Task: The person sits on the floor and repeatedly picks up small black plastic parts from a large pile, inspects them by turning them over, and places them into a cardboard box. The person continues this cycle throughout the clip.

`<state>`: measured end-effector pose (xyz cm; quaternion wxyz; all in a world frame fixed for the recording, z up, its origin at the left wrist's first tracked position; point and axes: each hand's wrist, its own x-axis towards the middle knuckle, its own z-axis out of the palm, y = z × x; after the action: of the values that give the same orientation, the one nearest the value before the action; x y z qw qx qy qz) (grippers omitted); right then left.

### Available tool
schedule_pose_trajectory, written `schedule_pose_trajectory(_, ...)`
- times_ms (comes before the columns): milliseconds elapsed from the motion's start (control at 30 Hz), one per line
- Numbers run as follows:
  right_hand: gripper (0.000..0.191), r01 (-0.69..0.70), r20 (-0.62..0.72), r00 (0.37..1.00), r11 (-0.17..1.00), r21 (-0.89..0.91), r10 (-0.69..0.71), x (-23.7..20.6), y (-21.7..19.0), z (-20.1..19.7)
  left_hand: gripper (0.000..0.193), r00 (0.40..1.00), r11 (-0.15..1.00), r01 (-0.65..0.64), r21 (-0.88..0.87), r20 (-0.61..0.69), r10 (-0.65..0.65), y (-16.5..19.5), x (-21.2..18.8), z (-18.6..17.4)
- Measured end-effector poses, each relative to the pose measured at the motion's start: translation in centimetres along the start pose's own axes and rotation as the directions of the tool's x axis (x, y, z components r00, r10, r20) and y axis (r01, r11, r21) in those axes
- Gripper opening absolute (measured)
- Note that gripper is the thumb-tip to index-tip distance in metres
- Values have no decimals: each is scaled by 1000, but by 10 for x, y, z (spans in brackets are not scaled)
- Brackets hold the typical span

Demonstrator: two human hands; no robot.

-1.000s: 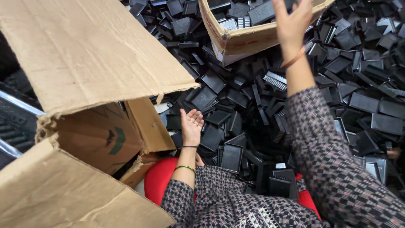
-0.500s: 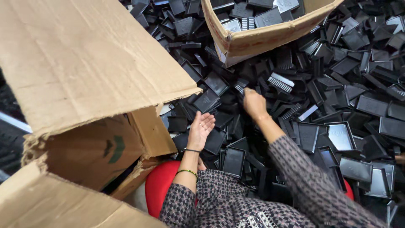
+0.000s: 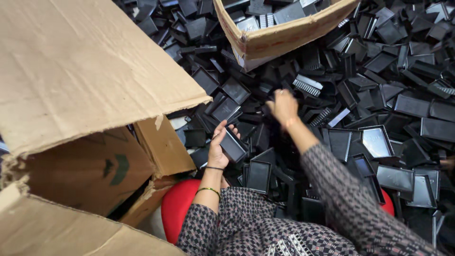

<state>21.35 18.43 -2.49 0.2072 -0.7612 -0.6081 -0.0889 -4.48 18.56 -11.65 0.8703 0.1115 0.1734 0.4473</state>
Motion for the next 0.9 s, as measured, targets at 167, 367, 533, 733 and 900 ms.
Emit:
schedule_pose_trajectory(167, 20, -49, 137, 981, 859, -510, 138, 20, 15, 18, 16, 998, 993, 29, 116, -58, -22, 2, 8, -4)
schedule_pose_trajectory(367, 22, -16, 29, 999, 879, -477, 34, -15, 14, 19, 15, 985, 989, 132, 64, -120, -124, -4, 7, -3)
schedule_pose_trajectory(533, 40, -197, 462, 834, 945, -261, 302, -12, 21, -6, 14, 993, 971, 107, 213, -74, -94, -2, 4, 6)
schedule_pose_trajectory(733, 45, -452, 421, 892, 331, 828, 165, -73, 3, -17, 36, 942, 875, 333, 353, -75, -328, -2, -6, 26)
schedule_pose_trajectory(900, 53, -501, 457, 861, 531, 684, 223, -126, -29, -5, 21, 975, 890, 209, 406, -10, -224, -26, -3, 3)
